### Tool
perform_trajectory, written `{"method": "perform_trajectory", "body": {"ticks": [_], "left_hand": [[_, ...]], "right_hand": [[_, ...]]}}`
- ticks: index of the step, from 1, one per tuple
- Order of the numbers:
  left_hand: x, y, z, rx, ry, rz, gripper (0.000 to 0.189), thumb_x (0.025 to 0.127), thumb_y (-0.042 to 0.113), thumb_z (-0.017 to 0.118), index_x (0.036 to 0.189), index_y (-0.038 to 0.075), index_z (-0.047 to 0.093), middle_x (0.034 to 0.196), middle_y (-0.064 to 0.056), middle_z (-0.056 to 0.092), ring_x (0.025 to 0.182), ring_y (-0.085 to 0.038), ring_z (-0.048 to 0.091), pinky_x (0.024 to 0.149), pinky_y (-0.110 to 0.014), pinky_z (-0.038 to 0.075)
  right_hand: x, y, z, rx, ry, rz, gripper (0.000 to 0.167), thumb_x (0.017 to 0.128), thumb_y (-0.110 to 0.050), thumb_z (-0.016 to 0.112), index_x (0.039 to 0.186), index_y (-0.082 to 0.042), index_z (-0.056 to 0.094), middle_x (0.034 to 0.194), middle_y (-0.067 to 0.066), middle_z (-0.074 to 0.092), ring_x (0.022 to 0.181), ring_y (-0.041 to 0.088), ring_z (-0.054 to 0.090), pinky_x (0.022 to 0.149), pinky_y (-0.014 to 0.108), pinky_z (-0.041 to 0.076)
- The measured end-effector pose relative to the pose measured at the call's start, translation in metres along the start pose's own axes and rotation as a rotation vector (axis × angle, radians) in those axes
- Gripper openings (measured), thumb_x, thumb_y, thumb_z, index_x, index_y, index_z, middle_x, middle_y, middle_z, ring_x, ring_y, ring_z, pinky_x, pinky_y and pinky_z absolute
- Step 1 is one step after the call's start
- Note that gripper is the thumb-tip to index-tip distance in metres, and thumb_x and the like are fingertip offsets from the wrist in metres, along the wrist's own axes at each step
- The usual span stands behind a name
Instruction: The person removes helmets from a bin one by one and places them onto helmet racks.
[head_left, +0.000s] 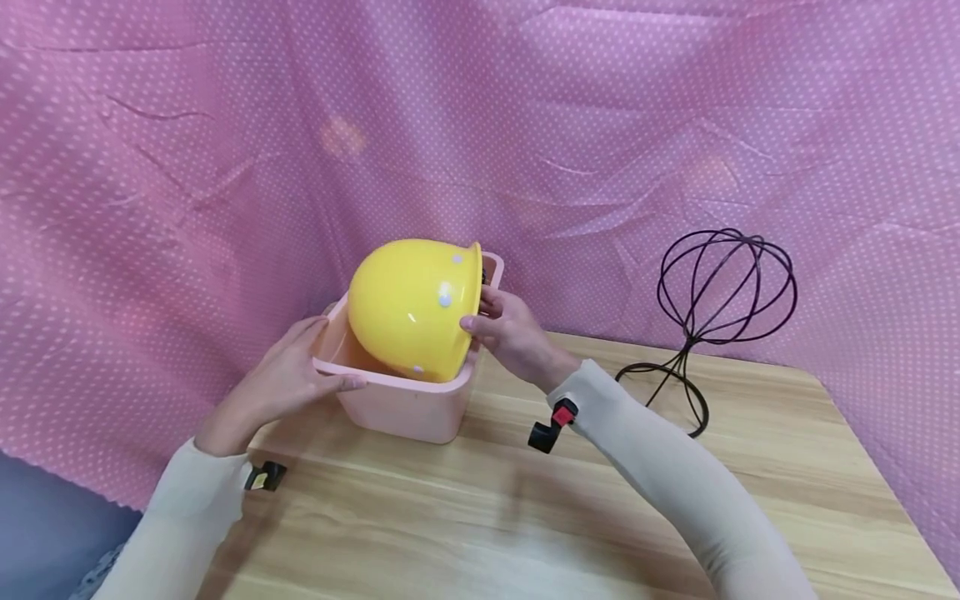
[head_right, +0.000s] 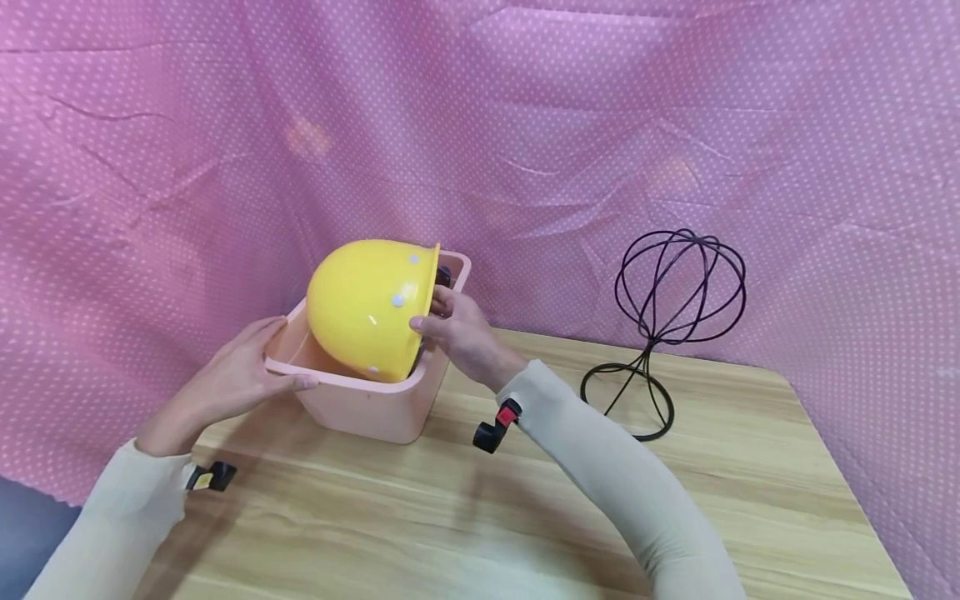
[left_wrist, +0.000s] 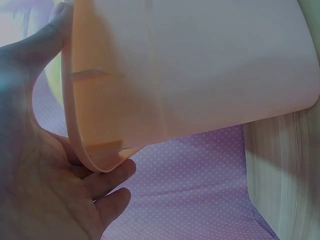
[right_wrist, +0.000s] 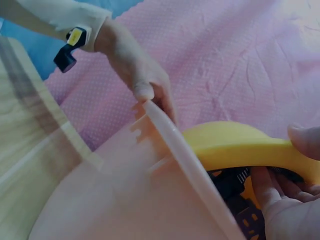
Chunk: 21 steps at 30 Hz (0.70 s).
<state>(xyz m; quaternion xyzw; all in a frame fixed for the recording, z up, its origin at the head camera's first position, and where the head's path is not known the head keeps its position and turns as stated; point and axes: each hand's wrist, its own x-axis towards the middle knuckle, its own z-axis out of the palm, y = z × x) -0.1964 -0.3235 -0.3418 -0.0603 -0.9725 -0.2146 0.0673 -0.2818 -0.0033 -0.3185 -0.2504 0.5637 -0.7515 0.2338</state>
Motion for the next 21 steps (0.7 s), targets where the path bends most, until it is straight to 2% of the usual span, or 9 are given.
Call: {"method": "perform_trajectory", "body": {"ticks": [4, 7, 14, 21], "left_hand": [[0.001, -0.001, 0.0, -0.009, 0.003, 0.004, 0.121, 0.076, 0.073, 0.074, 0.161, 0.004, 0.022, 0.16, -0.027, 0.032, 0.146, -0.047, 0.035, 0.116, -0.07, 0.032], [0.002, -0.002, 0.001, -0.002, 0.009, 0.002, 0.121, 0.076, 0.072, 0.074, 0.16, 0.003, 0.023, 0.159, -0.027, 0.033, 0.146, -0.048, 0.035, 0.116, -0.07, 0.032], [0.003, -0.004, 0.003, 0.009, -0.001, -0.014, 0.121, 0.076, 0.074, 0.073, 0.159, 0.0, 0.025, 0.16, -0.027, 0.031, 0.147, -0.048, 0.034, 0.116, -0.07, 0.031], [0.005, -0.006, 0.003, 0.015, -0.011, -0.001, 0.121, 0.078, 0.073, 0.072, 0.16, 0.001, 0.022, 0.16, -0.029, 0.03, 0.147, -0.05, 0.033, 0.116, -0.071, 0.031]], "right_hand": [[-0.003, -0.003, -0.001, 0.047, -0.01, -0.027, 0.061, 0.098, 0.006, 0.052, 0.155, 0.0, 0.033, 0.155, 0.022, 0.045, 0.13, 0.02, 0.059, 0.109, 0.029, 0.05], [-0.004, -0.003, -0.002, 0.088, 0.004, -0.035, 0.061, 0.098, 0.007, 0.051, 0.156, 0.001, 0.031, 0.157, 0.022, 0.043, 0.133, 0.021, 0.057, 0.111, 0.029, 0.049], [-0.01, -0.007, -0.001, 0.156, 0.031, -0.06, 0.061, 0.098, 0.009, 0.05, 0.156, 0.001, 0.031, 0.148, 0.018, 0.05, 0.119, 0.013, 0.065, 0.106, 0.027, 0.053], [-0.016, -0.014, 0.002, 0.191, 0.033, -0.131, 0.062, 0.096, 0.011, 0.048, 0.156, 0.003, 0.03, 0.138, 0.011, 0.057, 0.117, 0.011, 0.066, 0.104, 0.024, 0.054]]}}
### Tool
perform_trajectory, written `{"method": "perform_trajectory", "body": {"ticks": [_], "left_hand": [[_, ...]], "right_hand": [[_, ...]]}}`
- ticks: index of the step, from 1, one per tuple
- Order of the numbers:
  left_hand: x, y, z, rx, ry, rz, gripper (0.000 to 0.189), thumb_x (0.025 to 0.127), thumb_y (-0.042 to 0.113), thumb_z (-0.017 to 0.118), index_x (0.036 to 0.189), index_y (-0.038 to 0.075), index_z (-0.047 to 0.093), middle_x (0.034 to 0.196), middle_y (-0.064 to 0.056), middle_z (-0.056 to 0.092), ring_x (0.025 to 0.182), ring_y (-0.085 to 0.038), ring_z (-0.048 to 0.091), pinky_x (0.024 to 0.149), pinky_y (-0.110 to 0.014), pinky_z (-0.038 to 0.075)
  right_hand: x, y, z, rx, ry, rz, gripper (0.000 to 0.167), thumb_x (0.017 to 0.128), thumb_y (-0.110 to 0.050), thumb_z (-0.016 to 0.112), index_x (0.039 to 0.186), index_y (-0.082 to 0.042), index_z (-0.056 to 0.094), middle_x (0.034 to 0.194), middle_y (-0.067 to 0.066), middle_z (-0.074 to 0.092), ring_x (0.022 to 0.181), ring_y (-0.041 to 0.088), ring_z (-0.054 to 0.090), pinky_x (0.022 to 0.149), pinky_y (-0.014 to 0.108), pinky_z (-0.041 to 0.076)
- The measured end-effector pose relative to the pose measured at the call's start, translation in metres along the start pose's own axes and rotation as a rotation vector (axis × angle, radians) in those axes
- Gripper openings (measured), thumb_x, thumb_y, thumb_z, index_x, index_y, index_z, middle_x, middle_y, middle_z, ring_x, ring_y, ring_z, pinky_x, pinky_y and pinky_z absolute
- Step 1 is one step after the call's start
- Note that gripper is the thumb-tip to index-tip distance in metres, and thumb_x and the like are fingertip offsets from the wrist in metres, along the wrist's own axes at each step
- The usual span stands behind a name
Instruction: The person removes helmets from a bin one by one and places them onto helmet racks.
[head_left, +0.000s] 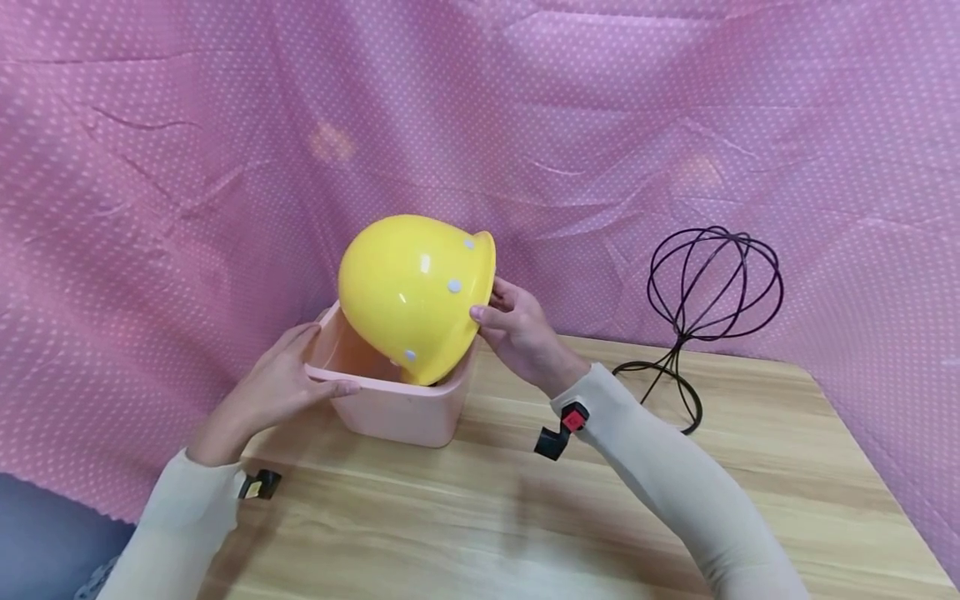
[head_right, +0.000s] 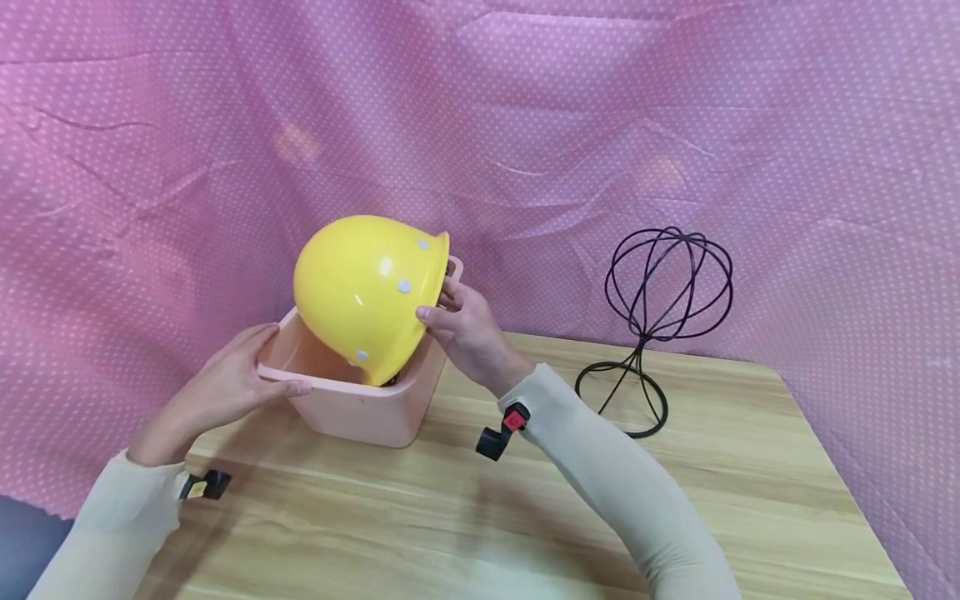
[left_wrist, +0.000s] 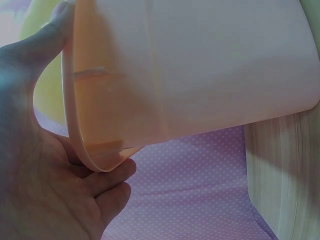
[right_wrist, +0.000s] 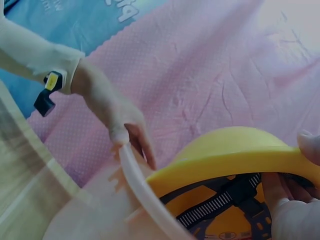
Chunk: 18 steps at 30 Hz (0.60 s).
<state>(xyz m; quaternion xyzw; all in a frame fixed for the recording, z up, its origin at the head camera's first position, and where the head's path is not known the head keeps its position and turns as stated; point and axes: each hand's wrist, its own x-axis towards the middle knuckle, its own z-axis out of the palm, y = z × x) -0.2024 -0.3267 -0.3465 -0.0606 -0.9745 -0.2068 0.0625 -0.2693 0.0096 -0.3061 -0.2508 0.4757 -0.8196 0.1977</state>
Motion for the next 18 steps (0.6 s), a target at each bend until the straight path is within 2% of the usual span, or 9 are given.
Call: {"method": "perform_trajectory", "body": {"ticks": [6, 12, 18], "left_hand": [[0.0, 0.0, 0.001, 0.01, 0.009, -0.015, 0.122, 0.076, 0.074, 0.072, 0.159, -0.002, 0.024, 0.161, -0.029, 0.03, 0.146, -0.051, 0.033, 0.115, -0.071, 0.031], [0.001, 0.001, 0.001, 0.023, 0.031, 0.0, 0.121, 0.077, 0.073, 0.073, 0.157, -0.005, 0.027, 0.16, -0.03, 0.031, 0.146, -0.052, 0.033, 0.116, -0.071, 0.031], [0.001, 0.0, 0.0, 0.02, 0.045, 0.017, 0.119, 0.077, 0.07, 0.075, 0.156, -0.006, 0.03, 0.158, -0.031, 0.033, 0.145, -0.053, 0.034, 0.116, -0.07, 0.032]], "right_hand": [[-0.005, -0.008, 0.002, 0.009, -0.001, -0.037, 0.059, 0.098, 0.01, 0.045, 0.154, 0.004, 0.032, 0.127, 0.004, 0.065, 0.113, 0.011, 0.068, 0.101, 0.024, 0.055], [-0.012, -0.019, 0.002, 0.033, -0.031, -0.08, 0.056, 0.099, 0.01, 0.042, 0.154, 0.003, 0.033, 0.13, 0.005, 0.065, 0.115, 0.013, 0.068, 0.101, 0.025, 0.056], [-0.018, -0.031, 0.001, 0.018, -0.063, -0.122, 0.05, 0.101, 0.006, 0.044, 0.151, 0.003, 0.037, 0.126, 0.005, 0.068, 0.111, 0.013, 0.069, 0.092, 0.027, 0.058]]}}
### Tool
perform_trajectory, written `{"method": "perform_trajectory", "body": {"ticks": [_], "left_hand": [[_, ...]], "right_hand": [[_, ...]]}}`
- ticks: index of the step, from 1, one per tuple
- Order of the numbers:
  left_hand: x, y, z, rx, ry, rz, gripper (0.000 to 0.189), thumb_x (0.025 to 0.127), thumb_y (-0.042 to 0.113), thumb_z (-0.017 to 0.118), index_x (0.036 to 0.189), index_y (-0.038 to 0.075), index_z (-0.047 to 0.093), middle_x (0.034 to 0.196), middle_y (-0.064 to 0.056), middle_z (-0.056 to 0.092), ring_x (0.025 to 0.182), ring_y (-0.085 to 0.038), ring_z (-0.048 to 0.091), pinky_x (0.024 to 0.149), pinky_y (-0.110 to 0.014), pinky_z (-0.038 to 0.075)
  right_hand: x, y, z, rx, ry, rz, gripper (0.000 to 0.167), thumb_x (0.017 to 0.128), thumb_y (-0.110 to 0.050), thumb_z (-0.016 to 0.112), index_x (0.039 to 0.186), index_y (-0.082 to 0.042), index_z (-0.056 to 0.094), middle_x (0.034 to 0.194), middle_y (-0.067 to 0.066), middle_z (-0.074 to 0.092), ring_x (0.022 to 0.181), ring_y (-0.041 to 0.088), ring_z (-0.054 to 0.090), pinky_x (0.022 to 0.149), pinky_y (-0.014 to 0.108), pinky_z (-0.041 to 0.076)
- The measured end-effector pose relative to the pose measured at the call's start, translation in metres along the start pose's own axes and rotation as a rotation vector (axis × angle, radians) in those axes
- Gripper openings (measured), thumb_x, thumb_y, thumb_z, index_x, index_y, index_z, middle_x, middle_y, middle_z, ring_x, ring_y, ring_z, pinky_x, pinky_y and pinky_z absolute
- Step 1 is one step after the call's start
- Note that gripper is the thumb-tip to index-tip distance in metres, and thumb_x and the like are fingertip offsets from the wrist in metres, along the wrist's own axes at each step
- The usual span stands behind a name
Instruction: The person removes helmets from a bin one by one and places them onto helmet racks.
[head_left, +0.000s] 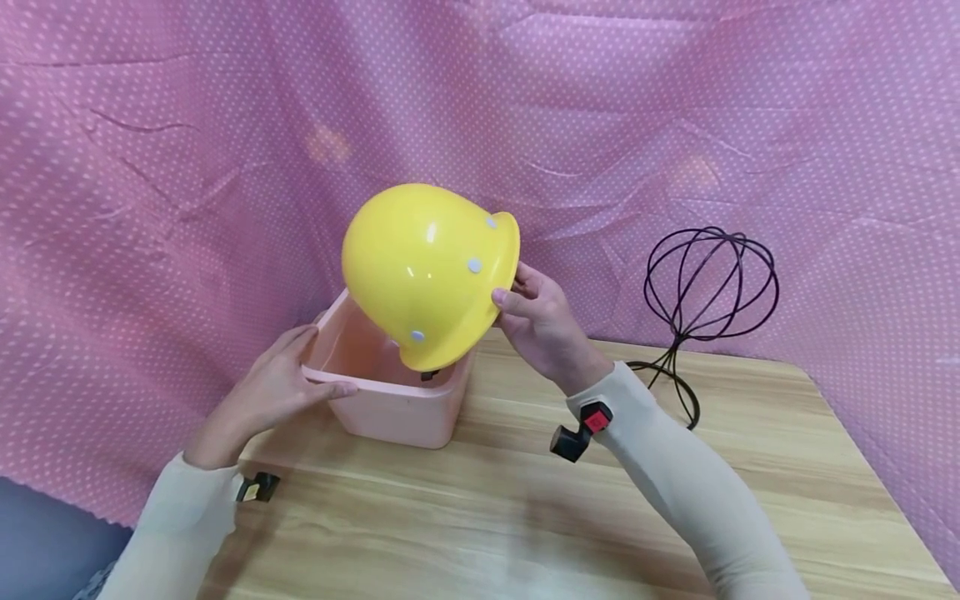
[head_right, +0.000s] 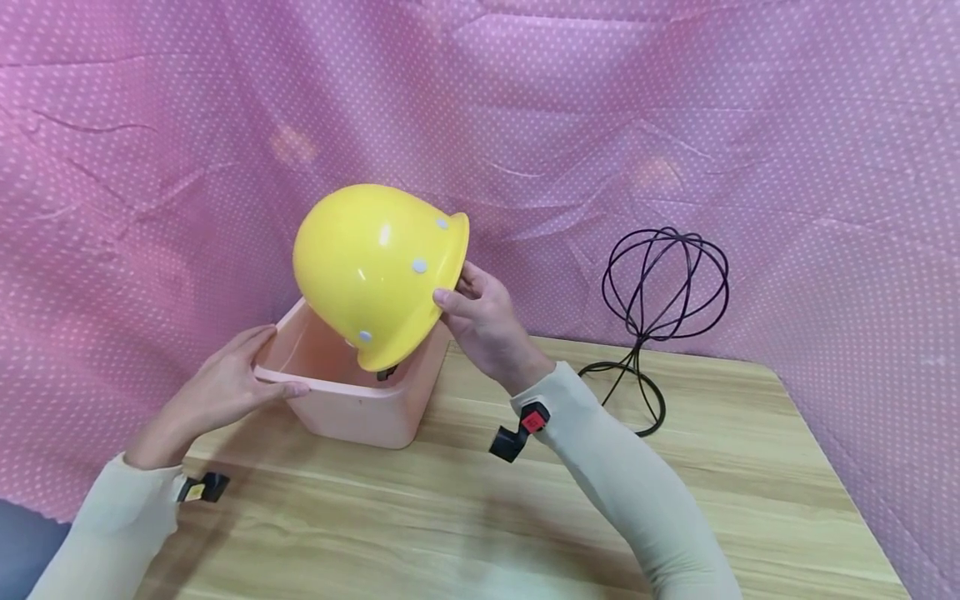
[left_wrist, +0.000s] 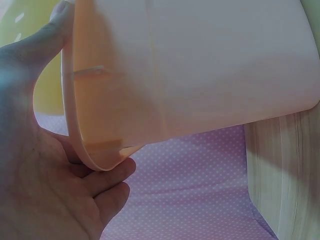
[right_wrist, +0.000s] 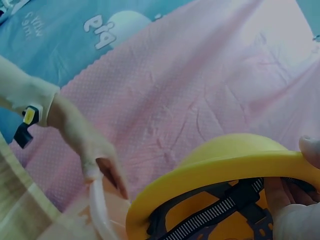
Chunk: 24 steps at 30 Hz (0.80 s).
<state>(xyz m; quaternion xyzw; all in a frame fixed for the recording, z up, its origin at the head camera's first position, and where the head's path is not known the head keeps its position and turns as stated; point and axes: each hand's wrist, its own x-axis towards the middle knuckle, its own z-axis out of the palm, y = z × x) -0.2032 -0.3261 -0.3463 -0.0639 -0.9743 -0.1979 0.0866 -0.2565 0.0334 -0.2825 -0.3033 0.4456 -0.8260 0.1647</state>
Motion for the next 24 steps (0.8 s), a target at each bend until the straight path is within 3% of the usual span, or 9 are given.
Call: {"method": "perform_trajectory", "body": {"ticks": [3, 10, 24], "left_hand": [[0.0, 0.0, 0.001, -0.009, 0.0, 0.01, 0.119, 0.076, 0.069, 0.076, 0.155, -0.007, 0.03, 0.157, -0.032, 0.034, 0.144, -0.052, 0.035, 0.116, -0.07, 0.032], [0.002, -0.003, 0.002, -0.013, 0.0, 0.027, 0.118, 0.077, 0.068, 0.076, 0.154, -0.009, 0.03, 0.157, -0.033, 0.034, 0.144, -0.052, 0.034, 0.116, -0.068, 0.031], [0.005, -0.003, 0.004, -0.012, 0.022, 0.032, 0.115, 0.076, 0.067, 0.078, 0.152, -0.007, 0.035, 0.153, -0.032, 0.039, 0.14, -0.052, 0.04, 0.112, -0.07, 0.035]], "right_hand": [[-0.003, -0.007, -0.002, 0.013, -0.004, -0.019, 0.049, 0.101, 0.005, 0.047, 0.149, 0.001, 0.039, 0.125, 0.006, 0.069, 0.11, 0.014, 0.07, 0.089, 0.029, 0.06], [-0.008, -0.024, -0.007, 0.077, 0.02, -0.107, 0.046, 0.099, 0.01, 0.045, 0.145, 0.003, 0.043, 0.129, 0.008, 0.067, 0.117, 0.016, 0.068, 0.103, 0.027, 0.055], [-0.021, -0.054, -0.024, 0.077, 0.035, -0.211, 0.048, 0.101, 0.007, 0.048, 0.148, 0.004, 0.042, 0.14, 0.011, 0.061, 0.127, 0.019, 0.063, 0.112, 0.029, 0.049]]}}
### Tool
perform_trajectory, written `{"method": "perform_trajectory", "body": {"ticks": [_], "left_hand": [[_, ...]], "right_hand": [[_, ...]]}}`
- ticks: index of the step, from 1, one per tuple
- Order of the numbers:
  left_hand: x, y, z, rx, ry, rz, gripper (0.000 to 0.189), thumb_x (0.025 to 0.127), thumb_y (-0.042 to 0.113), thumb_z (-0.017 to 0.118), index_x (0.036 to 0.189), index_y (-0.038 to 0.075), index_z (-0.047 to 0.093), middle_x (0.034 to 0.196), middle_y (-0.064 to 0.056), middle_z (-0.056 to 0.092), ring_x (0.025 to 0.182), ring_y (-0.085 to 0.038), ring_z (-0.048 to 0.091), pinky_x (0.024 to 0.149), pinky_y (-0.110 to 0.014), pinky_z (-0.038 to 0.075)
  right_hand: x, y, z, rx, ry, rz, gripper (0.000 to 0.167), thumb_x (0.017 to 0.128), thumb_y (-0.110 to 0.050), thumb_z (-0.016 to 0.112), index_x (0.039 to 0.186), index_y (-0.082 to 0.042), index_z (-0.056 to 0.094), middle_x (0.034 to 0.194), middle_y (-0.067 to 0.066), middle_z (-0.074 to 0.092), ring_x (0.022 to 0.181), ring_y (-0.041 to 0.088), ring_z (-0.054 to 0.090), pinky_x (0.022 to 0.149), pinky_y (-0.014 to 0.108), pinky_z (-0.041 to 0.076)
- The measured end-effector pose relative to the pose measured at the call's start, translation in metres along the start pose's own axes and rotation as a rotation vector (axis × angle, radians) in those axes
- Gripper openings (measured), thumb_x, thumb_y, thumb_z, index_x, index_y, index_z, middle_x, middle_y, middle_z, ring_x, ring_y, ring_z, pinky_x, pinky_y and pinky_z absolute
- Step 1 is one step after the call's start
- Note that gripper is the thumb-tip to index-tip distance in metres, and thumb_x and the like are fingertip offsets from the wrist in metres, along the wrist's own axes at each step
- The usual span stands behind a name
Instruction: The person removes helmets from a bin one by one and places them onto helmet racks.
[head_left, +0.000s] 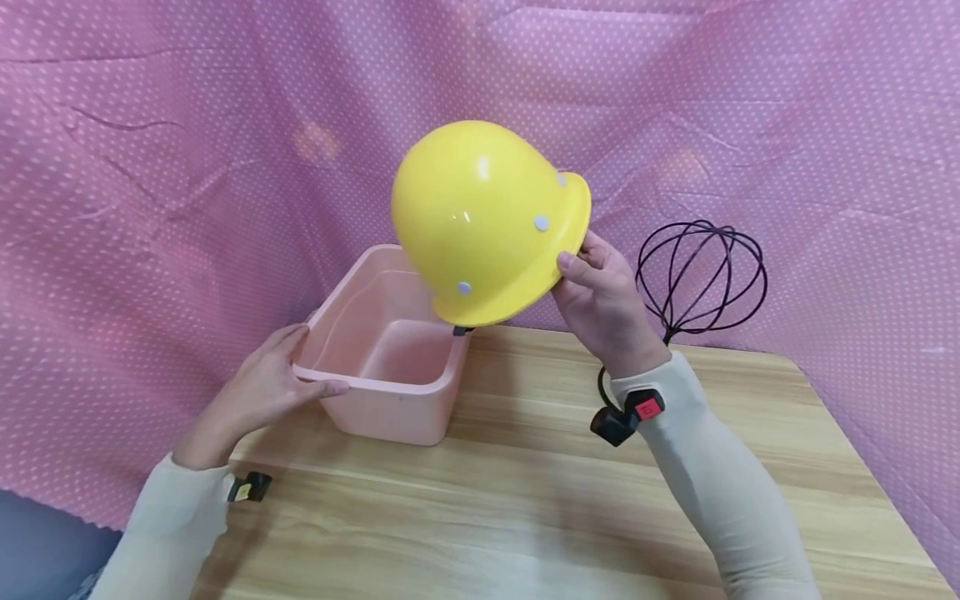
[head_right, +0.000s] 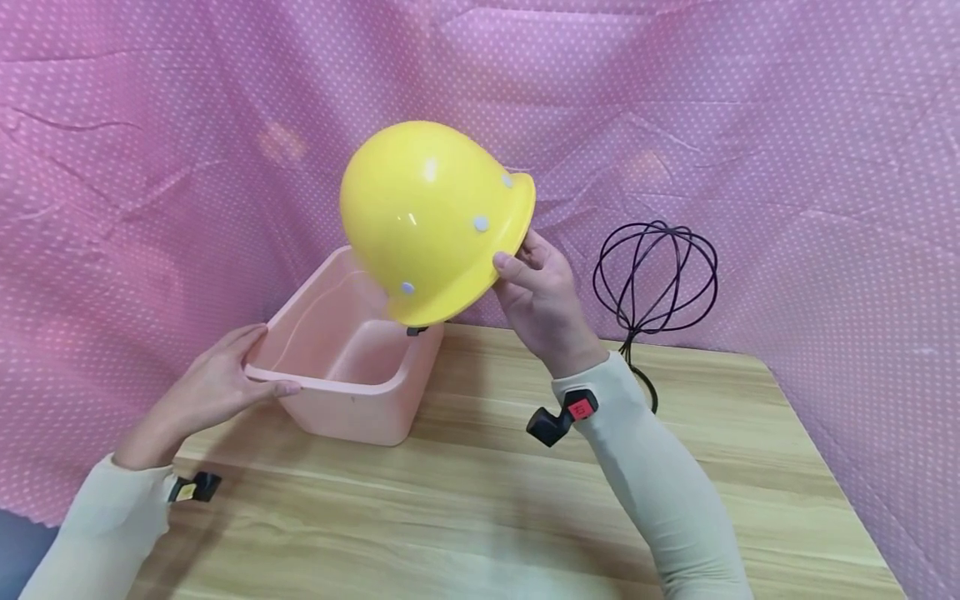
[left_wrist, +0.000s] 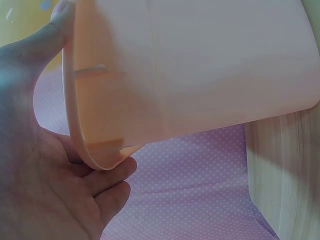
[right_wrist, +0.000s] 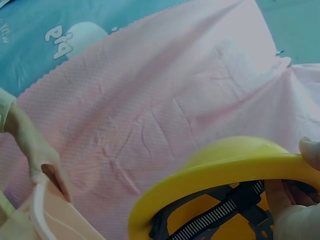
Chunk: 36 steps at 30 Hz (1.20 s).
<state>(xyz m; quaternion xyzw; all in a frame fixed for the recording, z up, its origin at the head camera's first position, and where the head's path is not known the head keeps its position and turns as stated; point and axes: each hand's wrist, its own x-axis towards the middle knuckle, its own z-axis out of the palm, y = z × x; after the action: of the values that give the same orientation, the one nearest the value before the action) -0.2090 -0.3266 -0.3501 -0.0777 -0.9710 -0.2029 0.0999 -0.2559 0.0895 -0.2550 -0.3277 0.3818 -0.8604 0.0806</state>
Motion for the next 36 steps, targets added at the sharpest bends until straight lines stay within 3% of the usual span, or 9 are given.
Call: {"method": "perform_trajectory", "body": {"ticks": [19, 28, 36], "left_hand": [[0.0, -0.003, -0.002, 0.014, -0.005, -0.001, 0.115, 0.076, 0.067, 0.077, 0.153, -0.007, 0.034, 0.153, -0.031, 0.039, 0.139, -0.053, 0.041, 0.112, -0.07, 0.036], [0.0, -0.003, -0.002, 0.015, -0.01, 0.004, 0.115, 0.077, 0.066, 0.077, 0.153, -0.008, 0.033, 0.153, -0.032, 0.038, 0.14, -0.053, 0.039, 0.113, -0.069, 0.035], [0.0, -0.003, -0.001, 0.013, 0.003, 0.012, 0.113, 0.077, 0.065, 0.077, 0.152, -0.007, 0.035, 0.152, -0.031, 0.04, 0.139, -0.053, 0.041, 0.111, -0.07, 0.036]], "right_hand": [[-0.004, -0.028, -0.012, 0.128, 0.029, -0.141, 0.05, 0.099, 0.012, 0.047, 0.149, 0.009, 0.038, 0.145, 0.017, 0.056, 0.128, 0.024, 0.063, 0.114, 0.032, 0.047], [-0.009, -0.04, -0.024, 0.153, 0.039, -0.21, 0.054, 0.099, 0.013, 0.043, 0.151, 0.009, 0.033, 0.153, 0.02, 0.048, 0.137, 0.027, 0.056, 0.118, 0.034, 0.043], [-0.015, -0.056, -0.033, 0.245, 0.042, -0.264, 0.058, 0.098, 0.014, 0.039, 0.154, 0.009, 0.029, 0.155, 0.022, 0.046, 0.141, 0.031, 0.052, 0.12, 0.037, 0.041]]}}
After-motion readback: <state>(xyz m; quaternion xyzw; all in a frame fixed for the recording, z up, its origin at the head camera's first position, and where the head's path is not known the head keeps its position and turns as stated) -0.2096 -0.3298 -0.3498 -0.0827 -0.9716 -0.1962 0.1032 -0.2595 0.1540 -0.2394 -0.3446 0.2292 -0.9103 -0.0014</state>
